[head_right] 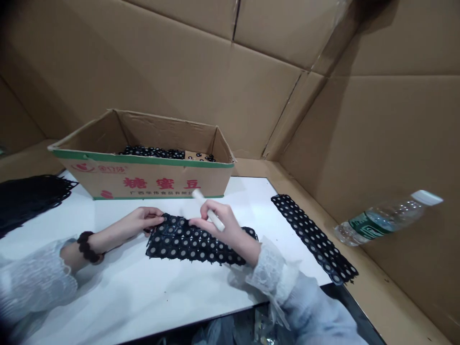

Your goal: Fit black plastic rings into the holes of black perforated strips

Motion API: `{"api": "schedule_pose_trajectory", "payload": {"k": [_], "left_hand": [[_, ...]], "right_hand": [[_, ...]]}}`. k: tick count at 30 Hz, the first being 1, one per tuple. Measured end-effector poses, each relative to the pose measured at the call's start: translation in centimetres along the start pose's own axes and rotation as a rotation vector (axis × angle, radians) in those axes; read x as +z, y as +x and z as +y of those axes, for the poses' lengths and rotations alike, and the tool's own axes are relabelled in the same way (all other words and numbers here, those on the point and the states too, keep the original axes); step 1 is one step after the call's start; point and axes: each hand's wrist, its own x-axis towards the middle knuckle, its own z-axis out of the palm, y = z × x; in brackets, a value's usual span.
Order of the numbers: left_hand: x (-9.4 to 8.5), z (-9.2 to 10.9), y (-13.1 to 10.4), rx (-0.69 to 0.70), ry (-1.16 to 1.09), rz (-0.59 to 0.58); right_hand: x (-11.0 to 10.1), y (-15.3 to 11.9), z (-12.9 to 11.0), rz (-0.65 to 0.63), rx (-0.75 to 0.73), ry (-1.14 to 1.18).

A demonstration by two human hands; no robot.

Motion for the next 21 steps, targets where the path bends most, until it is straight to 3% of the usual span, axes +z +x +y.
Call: {"api": "schedule_pose_trajectory", "payload": {"k": [3,6,12,21], "left_hand": [[0.2,0.4,-0.3,-0.01,-0.003,0.026],[0.3,0.7,-0.5,-0.036,-0.015,0.043],[0.3,0.7,-0.4,-0.052,-0.028,0.02],[0.4,0.6,-0.5,-0.046,0.004,0.032]], "right_hand": [[3.2,1.4,-0.3,-0.017,0.035,0.341],[5.5,2.1,1.4,-0.023,0.105,0.59],[7.0,1.9,4.5,0.057,0.273,0.562],[7.2,1.6,3.6,0.057,0.246,0.495]]}}
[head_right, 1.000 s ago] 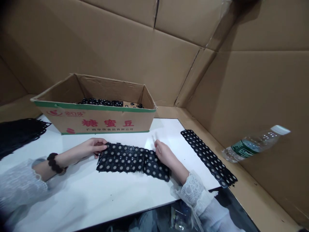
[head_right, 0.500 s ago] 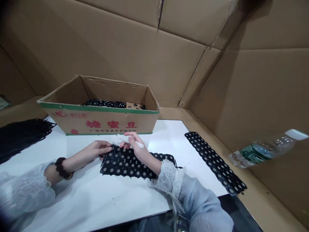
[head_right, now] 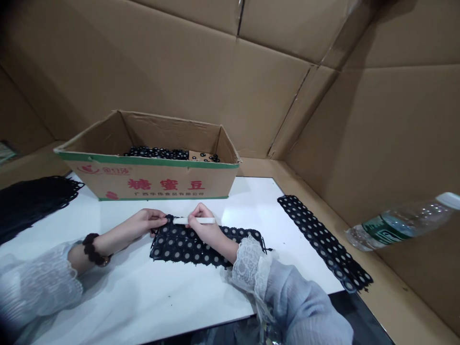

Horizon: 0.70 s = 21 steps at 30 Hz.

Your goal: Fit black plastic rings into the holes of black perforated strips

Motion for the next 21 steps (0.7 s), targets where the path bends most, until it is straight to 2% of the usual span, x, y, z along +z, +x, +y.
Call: {"api": "schedule_pose_trajectory", "payload": {"k": [4,7,9,12,14,18,21], "left_hand": [[0.17,-0.53,-0.01,0.056,0.043,0.044],[0.18,-0.74,0.0,0.08,0.059,0.045],[0.14,-0.77,0.07,0.072,0.042,0.029],[0.06,-0.7,0.19,0.06,0.022,0.029],[-0.03,-0.59,0.19,0.062,0.02,0.015],[-0.36,-0.45,0.03,0.065,-0.003,-0.091],[-0.51,-0.58,0.02,0.058,-0.019,-0.098]], "right_hand": [[0.45,-0.44,-0.12,-0.09,-0.115,-0.25],[0.77,-0.45,-0.19,-0.069,-0.144,-0.401],[0.74,-0.34,-0.29,-0.066,-0.1,-0.308],[0.27,-0.16,-0.46,-0.172,0.029,0.0],[-0.04,-0.12,-0.53,-0.232,0.07,0.113],[-0.04,-0.22,-0.54,-0.247,0.046,0.114],[0.17,-0.35,-0.62,-0.229,0.046,0.109]]}}
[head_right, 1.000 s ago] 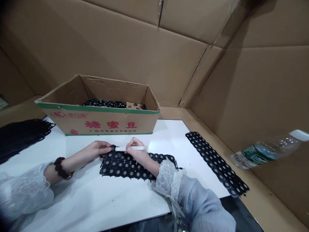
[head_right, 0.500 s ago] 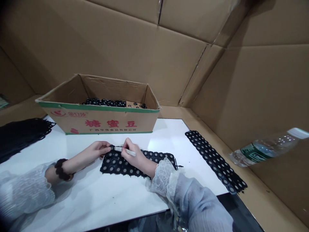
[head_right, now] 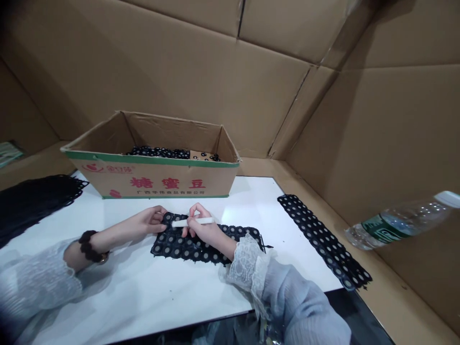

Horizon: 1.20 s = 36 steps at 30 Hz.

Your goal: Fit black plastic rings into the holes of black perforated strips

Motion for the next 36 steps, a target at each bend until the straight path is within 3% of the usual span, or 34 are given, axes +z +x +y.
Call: {"api": "schedule_pose_trajectory", "payload": {"k": [8,15,20,25,29,32,36], "left_hand": [[0.4,0.3,-0.2,-0.037,0.009,0.104],[0.8,0.1,-0.2,-0.046,0.043,0.199],[0.9,-0.4,-0.3,0.014,0.06,0.233],[0.6,-0.1,0.0,0.019,0.057,0.271],[0.1,0.4,0.1,0.02,0.047,0.331],[-0.5,0.5,-0.2,-0.024,0.046,0.227],[-1.3,0.3,-0.5,-0.02,0.136,0.129]], "right_hand": [[0.1,-0.2,-0.4,0.028,-0.024,0.0],[0.6,-0.4,0.6,-0.001,-0.032,-0.138],[1.2,0.1,0.9,0.05,-0.045,-0.429],[1.6,0.3,-0.5,0.194,-0.205,-0.711],[2.0,-0.4,-1.0,0.221,-0.196,-0.412],[2.0,-0.5,-0.2,0.18,-0.051,-0.116],[2.1,-0.1,1.0,0.131,0.051,0.014]]}}
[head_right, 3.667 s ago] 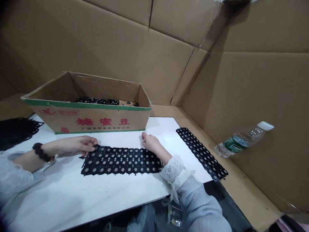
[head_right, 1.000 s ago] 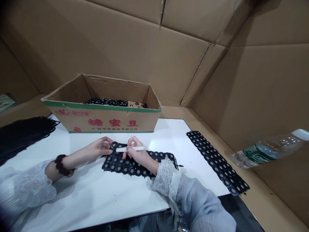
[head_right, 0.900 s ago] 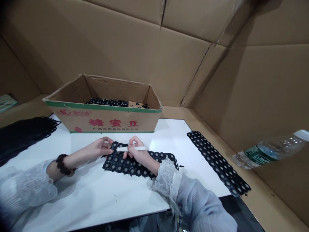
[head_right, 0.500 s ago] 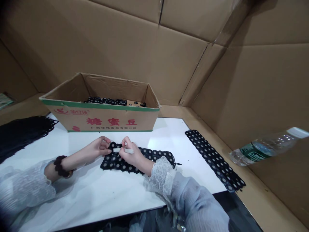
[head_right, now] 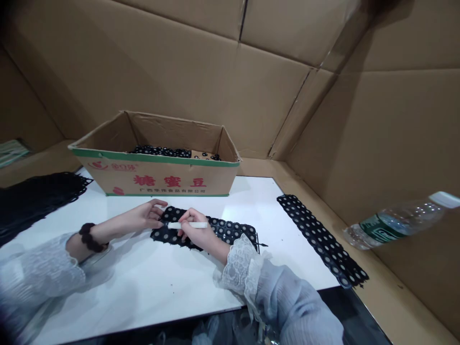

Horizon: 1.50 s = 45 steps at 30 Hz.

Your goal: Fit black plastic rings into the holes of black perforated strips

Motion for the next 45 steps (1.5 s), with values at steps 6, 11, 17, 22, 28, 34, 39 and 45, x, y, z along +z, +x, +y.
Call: {"api": "schedule_pose_trajectory", "payload": {"k": [6,11,17,22,28,34,39,45], "left_hand": [[0.0,0.1,-0.1,-0.042,0.229,-0.001],[-0.2,0.0,-0.3,-0.066,0.15,-0.005],[-0.3,-0.1,-0.2,-0.079,0.095,-0.008],[0.9,-0.3,-0.4,-0.033,0.124,0.077],[0.6,0.6,-1.3,-0.083,0.038,0.012],[-0.8,1.0,-1.6,-0.042,0.088,-0.123],[-1.4,0.4,-1.5,-0.02,0.119,-0.276],[-0.6,0.6,-1.4,-0.076,0.23,-0.195]], "right_hand": [[0.2,0.1,0.3,-0.026,-0.001,-0.004],[0.2,0.2,0.4,0.002,0.012,0.001],[0.2,0.2,-0.1,0.011,0.02,-0.004],[0.8,0.0,-0.2,-0.037,-0.045,-0.151],[1.3,0.0,-0.2,0.079,-0.073,-0.275],[0.8,-0.2,-0.6,0.061,0.022,0.095],[1.1,-0.1,-0.1,-0.049,0.072,0.11],[1.2,-0.2,0.1,-0.075,0.052,0.05]]}}
